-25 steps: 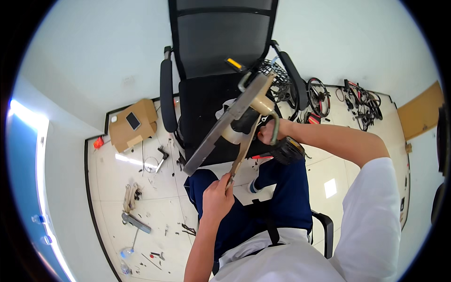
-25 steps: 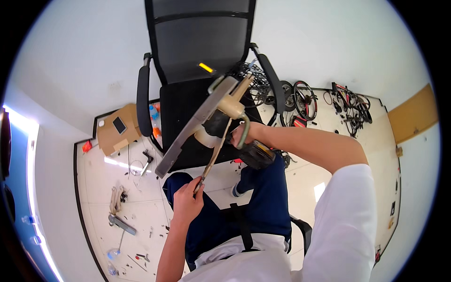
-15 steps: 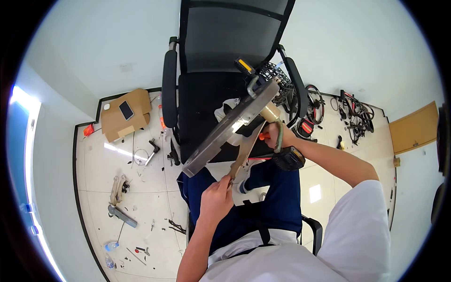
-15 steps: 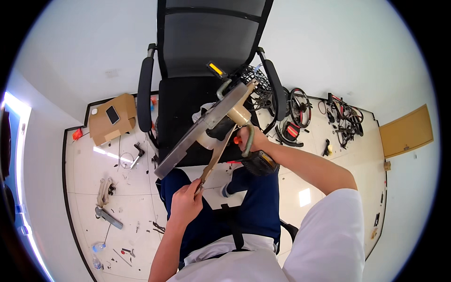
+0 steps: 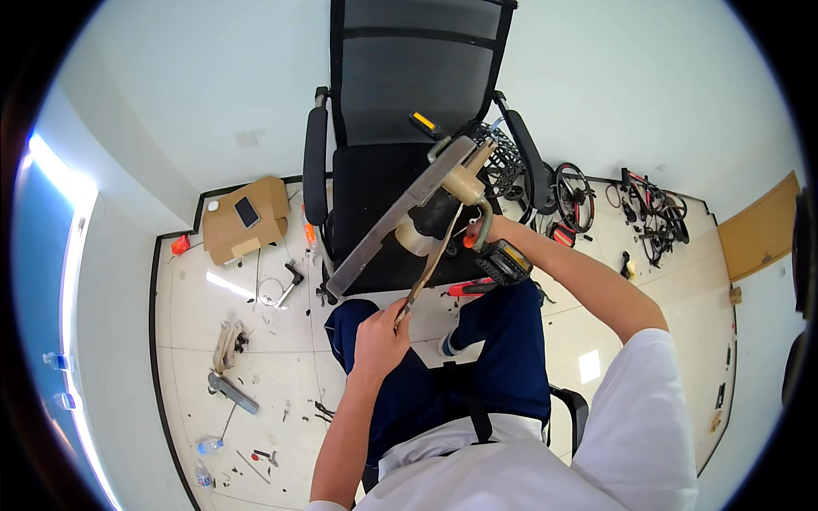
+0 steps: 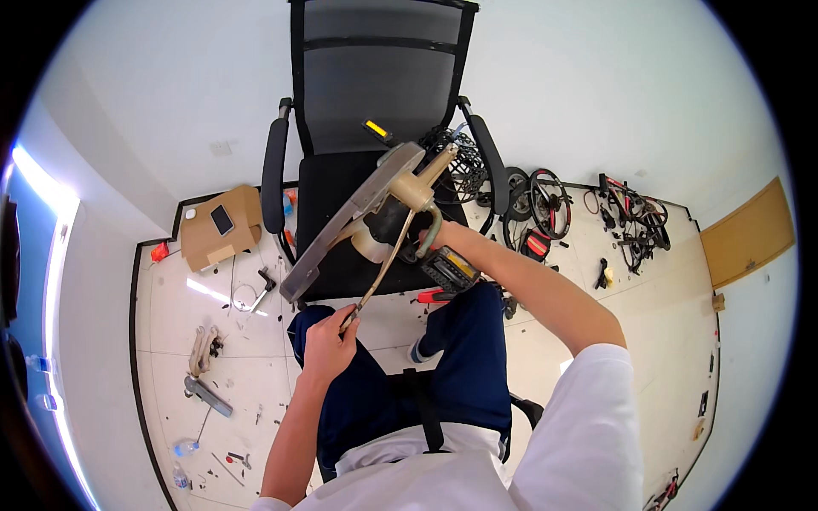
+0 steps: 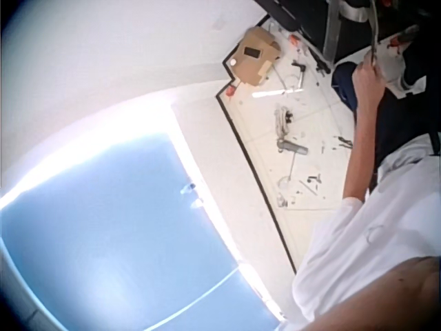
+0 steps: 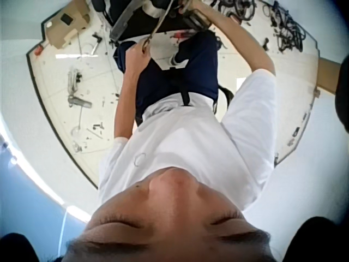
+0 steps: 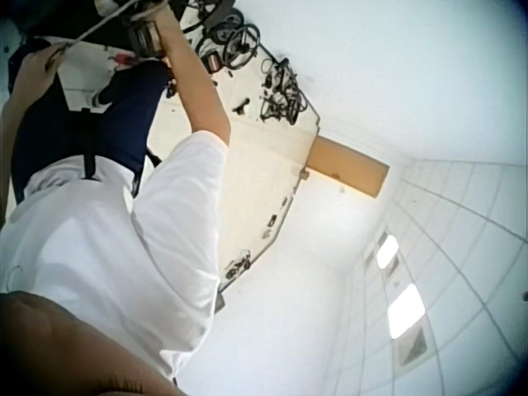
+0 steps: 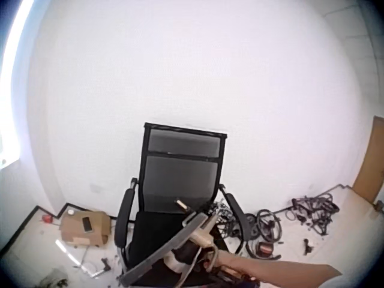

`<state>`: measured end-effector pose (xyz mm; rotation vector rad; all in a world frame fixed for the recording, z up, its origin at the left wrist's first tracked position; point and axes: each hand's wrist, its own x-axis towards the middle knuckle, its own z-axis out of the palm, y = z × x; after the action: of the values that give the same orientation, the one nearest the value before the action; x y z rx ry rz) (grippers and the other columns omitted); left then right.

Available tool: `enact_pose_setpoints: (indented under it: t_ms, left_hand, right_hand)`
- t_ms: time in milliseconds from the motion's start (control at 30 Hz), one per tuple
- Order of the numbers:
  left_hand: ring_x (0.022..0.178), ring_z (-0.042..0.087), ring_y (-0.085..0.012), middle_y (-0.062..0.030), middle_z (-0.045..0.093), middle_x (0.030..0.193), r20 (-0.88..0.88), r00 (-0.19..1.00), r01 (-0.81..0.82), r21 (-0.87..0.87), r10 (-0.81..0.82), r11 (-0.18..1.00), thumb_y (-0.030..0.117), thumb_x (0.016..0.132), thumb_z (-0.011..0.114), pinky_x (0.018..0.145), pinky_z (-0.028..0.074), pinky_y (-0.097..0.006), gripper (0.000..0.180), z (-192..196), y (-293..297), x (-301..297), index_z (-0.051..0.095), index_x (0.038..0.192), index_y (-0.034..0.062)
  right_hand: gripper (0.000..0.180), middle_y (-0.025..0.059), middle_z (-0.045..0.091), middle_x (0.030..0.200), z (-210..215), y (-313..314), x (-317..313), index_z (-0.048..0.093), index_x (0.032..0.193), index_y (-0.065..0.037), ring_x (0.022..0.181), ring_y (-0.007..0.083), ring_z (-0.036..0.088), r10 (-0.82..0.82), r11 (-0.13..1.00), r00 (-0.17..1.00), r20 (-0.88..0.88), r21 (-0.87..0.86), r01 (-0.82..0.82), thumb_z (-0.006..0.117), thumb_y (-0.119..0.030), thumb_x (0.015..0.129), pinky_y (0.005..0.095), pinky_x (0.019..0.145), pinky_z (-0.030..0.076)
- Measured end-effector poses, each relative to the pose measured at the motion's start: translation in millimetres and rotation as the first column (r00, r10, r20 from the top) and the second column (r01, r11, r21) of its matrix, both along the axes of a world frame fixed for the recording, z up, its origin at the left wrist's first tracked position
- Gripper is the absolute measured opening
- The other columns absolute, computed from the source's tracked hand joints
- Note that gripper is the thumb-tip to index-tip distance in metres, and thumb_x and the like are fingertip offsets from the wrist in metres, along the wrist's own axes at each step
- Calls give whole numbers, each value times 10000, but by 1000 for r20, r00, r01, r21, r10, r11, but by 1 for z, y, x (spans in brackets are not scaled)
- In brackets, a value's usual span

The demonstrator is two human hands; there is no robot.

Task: The person sits on a chair and assembles a beige mechanical part using a cordless drill and an orange screwdriver. They attach a metal bar to the part, tighten fasteners, and adjust components while holding the assembly on their lap.

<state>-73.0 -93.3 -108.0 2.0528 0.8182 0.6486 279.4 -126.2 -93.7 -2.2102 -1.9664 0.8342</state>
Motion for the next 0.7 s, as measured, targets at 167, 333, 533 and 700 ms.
enact_pose_setpoints:
  t_ms: [167, 333, 533, 700]
  left_hand:
    - [639, 660, -327, -174, 675, 763, 33, 999, -5, 31, 4, 1000, 82, 872, 698, 585, 507, -358, 221, -3, 0, 0, 689, 1085, 27]
    - [632, 644, -330, -164, 654, 732, 18, 1000, 5, 41, -6, 999, 69, 861, 696, 575, 498, -383, 230, -3, -1, -1, 677, 1087, 30]
    - [645, 638, -343, -154, 648, 727, 35, 999, 4, 30, -5, 1000, 41, 830, 691, 584, 501, -413, 261, -2, 0, -3, 656, 1088, 48]
    - [692, 660, -337, -155, 669, 754, 58, 998, 35, 38, -37, 999, 30, 817, 686, 614, 523, -413, 285, -4, -2, 0, 636, 1097, 27]
  right_hand:
    - [277, 131, 664, 901, -12, -11, 19, 657, 1008, -131, 908, 349, 670, 292, 942, 921, 258, 86, -323, 521, -359, 926, 450, 769, 535]
    - [182, 205, 656, 836, 10, 29, -14, 631, 911, 3, 773, 367, 704, 721, 688, 567, 397, -315, -654, 566, -130, 804, 464, 647, 588]
    - [227, 202, 673, 754, 3, 25, -22, 652, 861, 23, 654, 372, 694, 546, 838, 734, 404, -257, -482, 650, -160, 727, 462, 610, 586]
    - [289, 239, 674, 787, -15, 4, -23, 675, 888, 43, 780, 392, 689, 59, 995, 933, 355, 60, -85, 683, -162, 684, 426, 679, 578]
